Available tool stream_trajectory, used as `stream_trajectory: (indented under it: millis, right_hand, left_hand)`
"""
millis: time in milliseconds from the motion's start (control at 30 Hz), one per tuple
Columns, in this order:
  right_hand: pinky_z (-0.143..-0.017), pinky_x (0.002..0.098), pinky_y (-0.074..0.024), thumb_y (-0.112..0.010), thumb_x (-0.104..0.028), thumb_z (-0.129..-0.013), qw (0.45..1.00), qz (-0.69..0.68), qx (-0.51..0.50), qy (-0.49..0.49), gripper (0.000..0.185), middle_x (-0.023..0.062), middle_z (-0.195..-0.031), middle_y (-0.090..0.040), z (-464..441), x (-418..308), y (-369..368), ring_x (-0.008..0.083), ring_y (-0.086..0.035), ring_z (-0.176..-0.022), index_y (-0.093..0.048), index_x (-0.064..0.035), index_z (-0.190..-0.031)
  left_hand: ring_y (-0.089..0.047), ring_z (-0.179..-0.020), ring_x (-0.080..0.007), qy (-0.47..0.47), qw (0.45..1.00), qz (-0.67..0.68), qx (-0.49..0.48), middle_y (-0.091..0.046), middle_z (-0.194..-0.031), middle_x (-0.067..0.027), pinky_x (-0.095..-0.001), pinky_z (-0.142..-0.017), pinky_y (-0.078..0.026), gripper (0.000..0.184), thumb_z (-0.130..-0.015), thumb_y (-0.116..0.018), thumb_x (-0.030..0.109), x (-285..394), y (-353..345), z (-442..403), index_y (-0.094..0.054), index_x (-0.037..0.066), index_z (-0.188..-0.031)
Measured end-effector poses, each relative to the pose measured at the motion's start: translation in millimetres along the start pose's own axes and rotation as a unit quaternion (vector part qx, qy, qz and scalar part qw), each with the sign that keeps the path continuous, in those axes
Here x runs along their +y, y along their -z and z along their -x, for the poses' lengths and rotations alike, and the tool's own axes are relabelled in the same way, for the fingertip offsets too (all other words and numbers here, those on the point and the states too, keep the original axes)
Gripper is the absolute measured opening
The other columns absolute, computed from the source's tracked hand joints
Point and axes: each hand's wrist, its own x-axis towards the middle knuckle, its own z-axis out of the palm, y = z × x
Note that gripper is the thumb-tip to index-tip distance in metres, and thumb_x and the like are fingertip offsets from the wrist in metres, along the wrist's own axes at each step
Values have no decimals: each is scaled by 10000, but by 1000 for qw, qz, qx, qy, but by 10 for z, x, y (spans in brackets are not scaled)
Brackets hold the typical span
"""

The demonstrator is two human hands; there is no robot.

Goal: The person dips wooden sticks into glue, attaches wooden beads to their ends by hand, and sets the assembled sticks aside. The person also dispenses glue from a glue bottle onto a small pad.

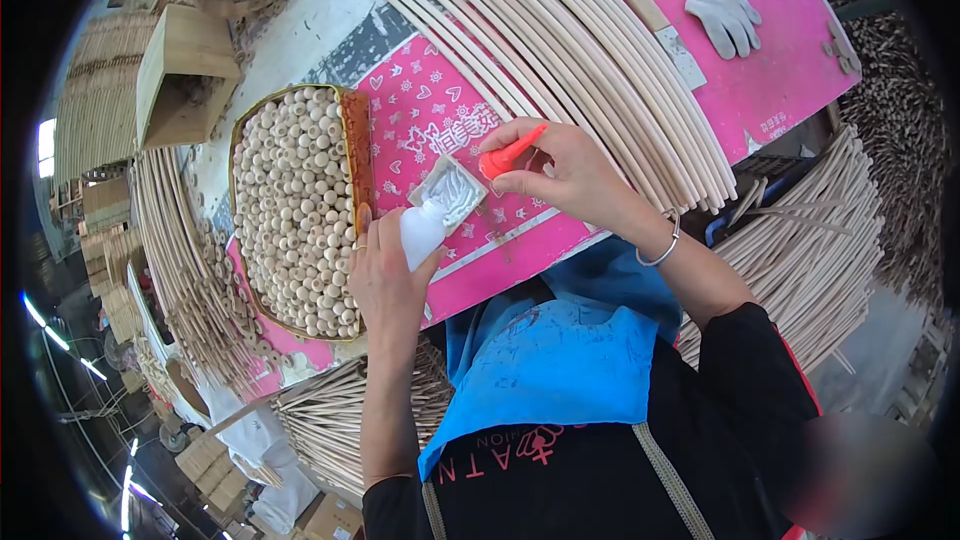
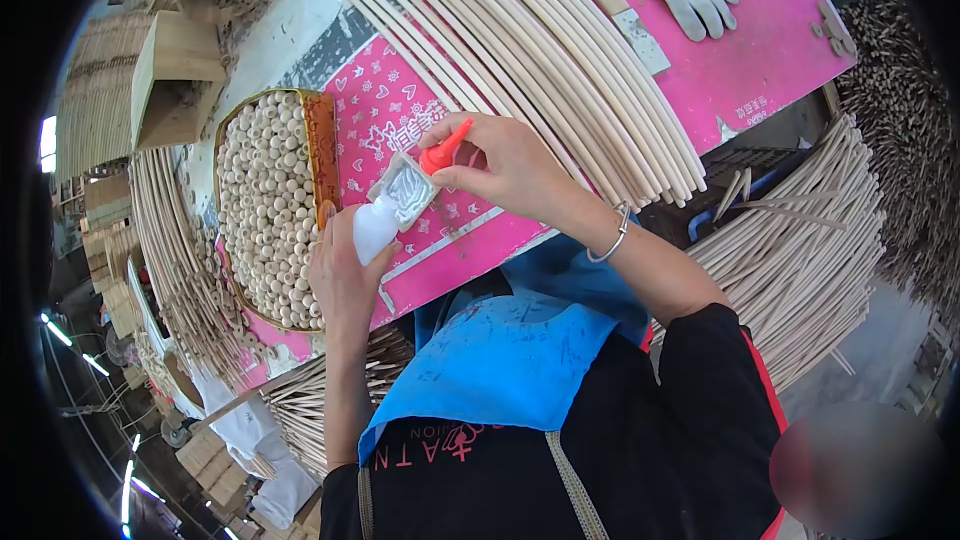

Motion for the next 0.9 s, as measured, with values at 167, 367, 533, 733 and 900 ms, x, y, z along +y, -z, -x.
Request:
stream_trajectory:
  millis: [167,367,533,733,900]
  right_hand:
    - [-755,252,-537,-727,-67,-867,999,27,-6,22,305,76,-1021,-682,-40,50,-14,124,-660,-869,-653,-7,-1156]
    - [-782,265,-549,-733,-78,-867,998,39,7,45,312,79,-1022,-681,-40,103,-27,139,-667,-883,-651,-3,-1158]
    - [-783,268,-551,-743,-100,-864,998,54,-2,42,323,84,-1065,-691,-51,100,-24,146,-669,-891,-657,-9,-1162]
    - [-794,282,-545,-758,-116,-847,996,75,-11,50,337,87,-1099,-692,-54,14,-36,157,-666,-914,-672,-39,-1164]
    - [-830,309,-527,-774,-116,-816,986,136,-2,95,336,72,-1056,-667,-117,-30,-77,189,-655,-966,-692,-60,-1138]
  left_hand:
    - [-650,-954,-364,1,1000,-9,0,-657,-1052,-144,-454,-799,-494,522,-729,-842,222,32,-3,-52,-608,50,-1163]
    - [-652,-930,-367,0,1000,-3,-1,-660,-1024,-148,-450,-786,-495,466,-756,-824,218,34,6,-67,-614,43,-1134]
    - [-654,-924,-367,2,1000,3,8,-663,-1024,-150,-447,-782,-494,470,-756,-825,220,45,7,-75,-617,42,-1137]
    - [-630,-989,-341,7,1000,15,15,-643,-1062,-118,-445,-818,-464,566,-742,-834,240,7,-49,-28,-583,63,-1218]
    - [-603,-1084,-343,-7,998,16,52,-628,-1108,-121,-449,-861,-465,609,-735,-840,239,20,-73,8,-575,63,-1255]
